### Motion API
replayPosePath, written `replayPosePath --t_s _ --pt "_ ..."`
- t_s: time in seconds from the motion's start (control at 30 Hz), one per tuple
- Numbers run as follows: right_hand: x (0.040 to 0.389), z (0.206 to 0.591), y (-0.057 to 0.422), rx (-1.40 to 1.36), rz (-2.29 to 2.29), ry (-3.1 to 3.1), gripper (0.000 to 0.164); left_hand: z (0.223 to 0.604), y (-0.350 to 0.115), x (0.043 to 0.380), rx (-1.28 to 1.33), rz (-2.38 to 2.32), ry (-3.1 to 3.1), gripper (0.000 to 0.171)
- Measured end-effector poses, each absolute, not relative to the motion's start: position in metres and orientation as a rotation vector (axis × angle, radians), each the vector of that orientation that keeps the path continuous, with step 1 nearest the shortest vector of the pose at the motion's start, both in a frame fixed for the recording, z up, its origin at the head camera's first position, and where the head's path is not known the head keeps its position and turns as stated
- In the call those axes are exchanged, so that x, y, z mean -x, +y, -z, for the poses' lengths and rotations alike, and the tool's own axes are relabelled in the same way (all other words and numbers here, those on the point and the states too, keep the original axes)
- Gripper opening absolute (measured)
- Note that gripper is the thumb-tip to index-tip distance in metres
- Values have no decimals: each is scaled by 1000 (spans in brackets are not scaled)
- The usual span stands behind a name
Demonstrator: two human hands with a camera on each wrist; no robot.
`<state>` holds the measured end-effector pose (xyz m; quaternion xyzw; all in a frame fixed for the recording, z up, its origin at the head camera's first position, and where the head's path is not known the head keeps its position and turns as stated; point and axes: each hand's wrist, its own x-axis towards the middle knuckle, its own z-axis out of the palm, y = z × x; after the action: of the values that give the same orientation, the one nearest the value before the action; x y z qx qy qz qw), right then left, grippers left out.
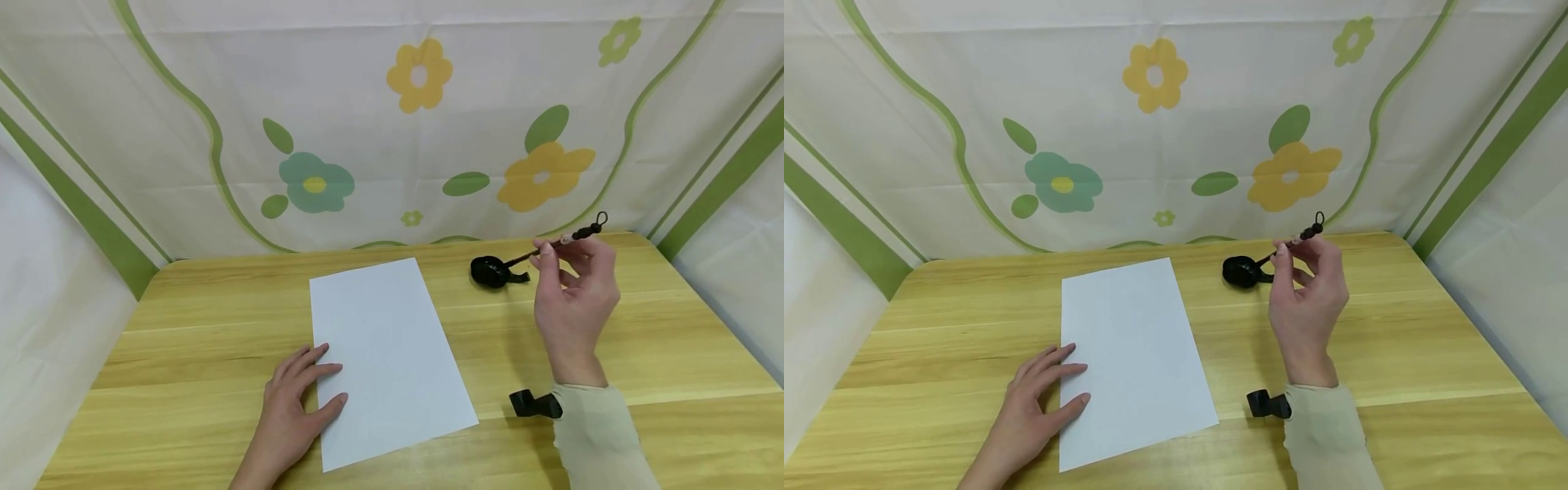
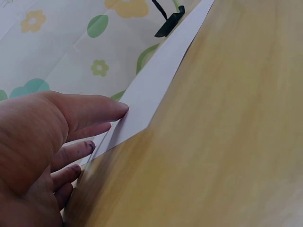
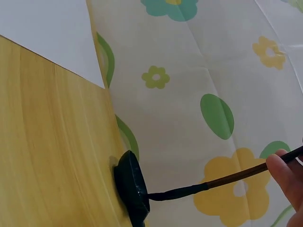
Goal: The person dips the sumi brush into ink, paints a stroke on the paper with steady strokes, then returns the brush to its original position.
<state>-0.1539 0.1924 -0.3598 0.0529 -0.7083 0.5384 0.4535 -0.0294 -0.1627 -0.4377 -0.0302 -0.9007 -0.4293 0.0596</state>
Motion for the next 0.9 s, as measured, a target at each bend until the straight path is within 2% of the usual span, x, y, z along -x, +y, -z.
replayPosePath --t_s 0.9 --pt "150 355 192 -154 -1295 -1765 29 436 -163 30 71 1305 -2762 36"
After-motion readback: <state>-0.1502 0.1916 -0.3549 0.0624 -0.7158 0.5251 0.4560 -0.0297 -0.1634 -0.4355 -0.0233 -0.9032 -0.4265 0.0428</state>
